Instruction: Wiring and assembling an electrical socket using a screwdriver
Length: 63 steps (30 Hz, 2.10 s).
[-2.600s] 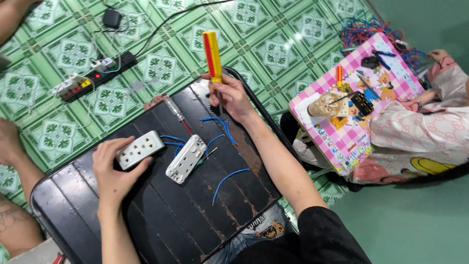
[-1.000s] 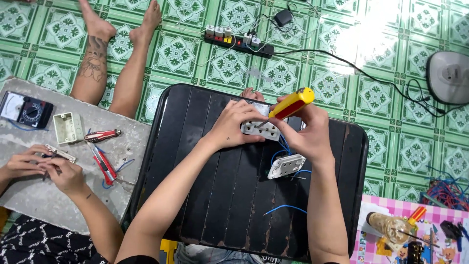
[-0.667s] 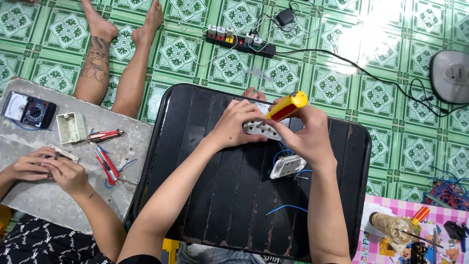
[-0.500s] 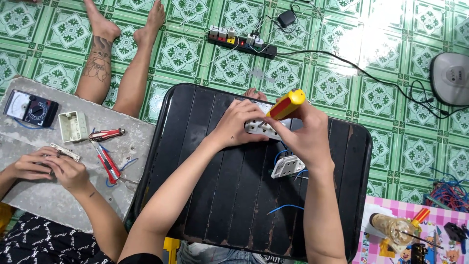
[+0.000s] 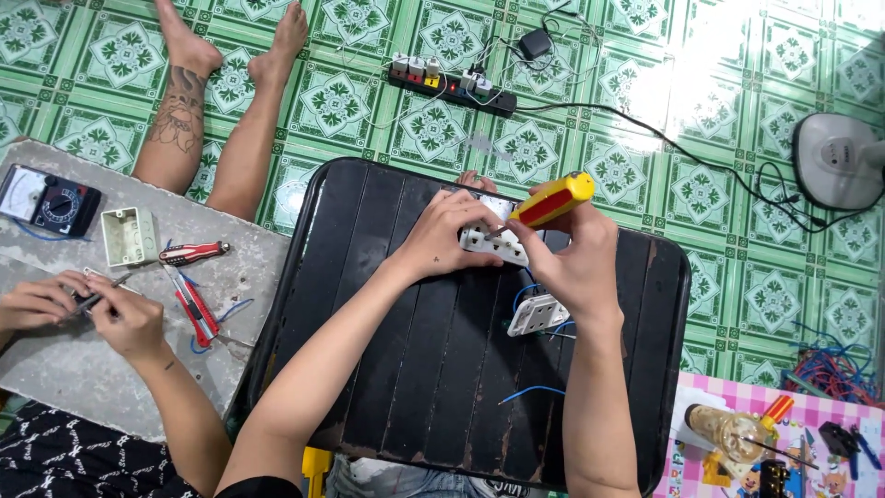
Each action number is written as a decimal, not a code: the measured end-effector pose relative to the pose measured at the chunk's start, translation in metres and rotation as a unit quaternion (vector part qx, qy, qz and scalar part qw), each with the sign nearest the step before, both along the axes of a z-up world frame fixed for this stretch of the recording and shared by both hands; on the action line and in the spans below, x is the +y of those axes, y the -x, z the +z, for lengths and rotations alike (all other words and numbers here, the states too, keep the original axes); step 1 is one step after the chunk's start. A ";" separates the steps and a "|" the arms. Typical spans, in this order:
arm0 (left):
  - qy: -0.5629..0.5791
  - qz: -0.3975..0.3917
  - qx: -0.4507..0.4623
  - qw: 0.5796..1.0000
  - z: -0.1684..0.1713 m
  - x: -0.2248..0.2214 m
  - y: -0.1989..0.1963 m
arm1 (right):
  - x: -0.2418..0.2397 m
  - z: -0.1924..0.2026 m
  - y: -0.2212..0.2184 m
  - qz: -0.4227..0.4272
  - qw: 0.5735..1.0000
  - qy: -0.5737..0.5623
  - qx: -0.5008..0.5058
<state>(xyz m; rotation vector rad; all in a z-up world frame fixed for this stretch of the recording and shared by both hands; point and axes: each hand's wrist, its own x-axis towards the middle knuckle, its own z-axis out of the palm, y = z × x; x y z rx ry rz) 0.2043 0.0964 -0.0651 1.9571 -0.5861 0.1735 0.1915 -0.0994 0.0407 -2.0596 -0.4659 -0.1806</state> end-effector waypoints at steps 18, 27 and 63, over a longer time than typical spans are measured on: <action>-0.001 0.005 -0.018 1.000 -0.003 0.003 -0.002 | 0.006 -0.007 -0.009 0.150 0.983 -0.103 0.017; -0.028 0.009 -0.028 0.999 -0.002 0.003 -0.003 | 0.004 -0.038 -0.025 0.181 0.975 -0.130 -0.006; -0.092 -0.006 -0.128 0.988 -0.008 0.003 -0.001 | 0.000 -0.045 -0.029 0.169 0.978 -0.126 0.009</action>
